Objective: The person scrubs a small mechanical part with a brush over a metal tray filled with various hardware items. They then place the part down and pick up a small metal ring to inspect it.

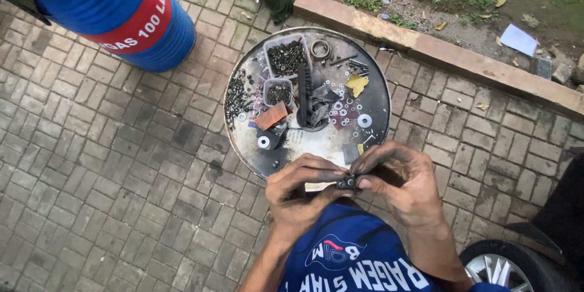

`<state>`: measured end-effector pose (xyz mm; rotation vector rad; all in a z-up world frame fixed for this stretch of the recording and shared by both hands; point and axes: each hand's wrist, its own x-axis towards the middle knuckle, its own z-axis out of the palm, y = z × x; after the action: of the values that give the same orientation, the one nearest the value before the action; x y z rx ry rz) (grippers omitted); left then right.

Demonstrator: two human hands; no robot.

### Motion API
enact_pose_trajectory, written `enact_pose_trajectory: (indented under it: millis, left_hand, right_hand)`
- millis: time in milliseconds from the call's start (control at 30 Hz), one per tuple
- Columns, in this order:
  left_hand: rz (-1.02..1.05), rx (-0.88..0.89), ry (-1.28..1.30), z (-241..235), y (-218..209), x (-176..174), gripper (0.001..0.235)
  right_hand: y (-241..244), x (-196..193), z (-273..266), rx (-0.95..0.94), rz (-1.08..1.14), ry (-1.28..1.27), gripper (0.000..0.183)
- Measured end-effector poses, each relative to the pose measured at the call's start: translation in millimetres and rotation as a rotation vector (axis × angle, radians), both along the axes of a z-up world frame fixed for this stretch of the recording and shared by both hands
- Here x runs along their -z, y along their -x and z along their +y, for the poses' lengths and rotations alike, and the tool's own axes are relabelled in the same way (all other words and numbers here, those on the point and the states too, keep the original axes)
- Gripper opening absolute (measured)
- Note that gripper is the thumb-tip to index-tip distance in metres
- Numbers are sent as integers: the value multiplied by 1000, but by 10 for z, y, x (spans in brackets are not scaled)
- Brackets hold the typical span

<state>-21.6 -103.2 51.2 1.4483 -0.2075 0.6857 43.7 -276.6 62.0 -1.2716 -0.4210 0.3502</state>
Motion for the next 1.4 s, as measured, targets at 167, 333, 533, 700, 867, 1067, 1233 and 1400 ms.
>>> enact_pose_trajectory:
  millis: [167, 333, 533, 700, 867, 1067, 1233, 1400]
  left_hand:
    - [63, -39, 93, 34, -53, -37, 20]
    - [195, -138, 71, 187, -103, 296, 24]
    - [384, -351, 191, 589, 55, 843, 24]
    - [490, -509, 186, 808, 352, 1097, 23]
    - [540, -613, 254, 865, 485, 1245, 25]
    - [604, -768, 366, 865, 623, 1509, 30]
    - [616, -803, 367, 912, 598, 1341, 24]
    - [594, -799, 355, 1010, 564, 1252, 18]
  right_hand:
    - [-55, 210, 71, 73, -48, -39, 19]
    - [-151, 369, 214, 66, 38, 124, 22]
    - [-366, 1247, 543, 89, 184, 504, 23]
    - [-422, 2757, 454, -69, 106, 955, 17]
    - [-371, 3051, 547, -90, 201, 779, 19]
    - [-419, 3691, 505, -31, 116, 960, 27]
    - [-328, 3892, 489, -23, -194, 1027, 21]
    - [-347, 3774, 442, -28, -342, 937, 16]
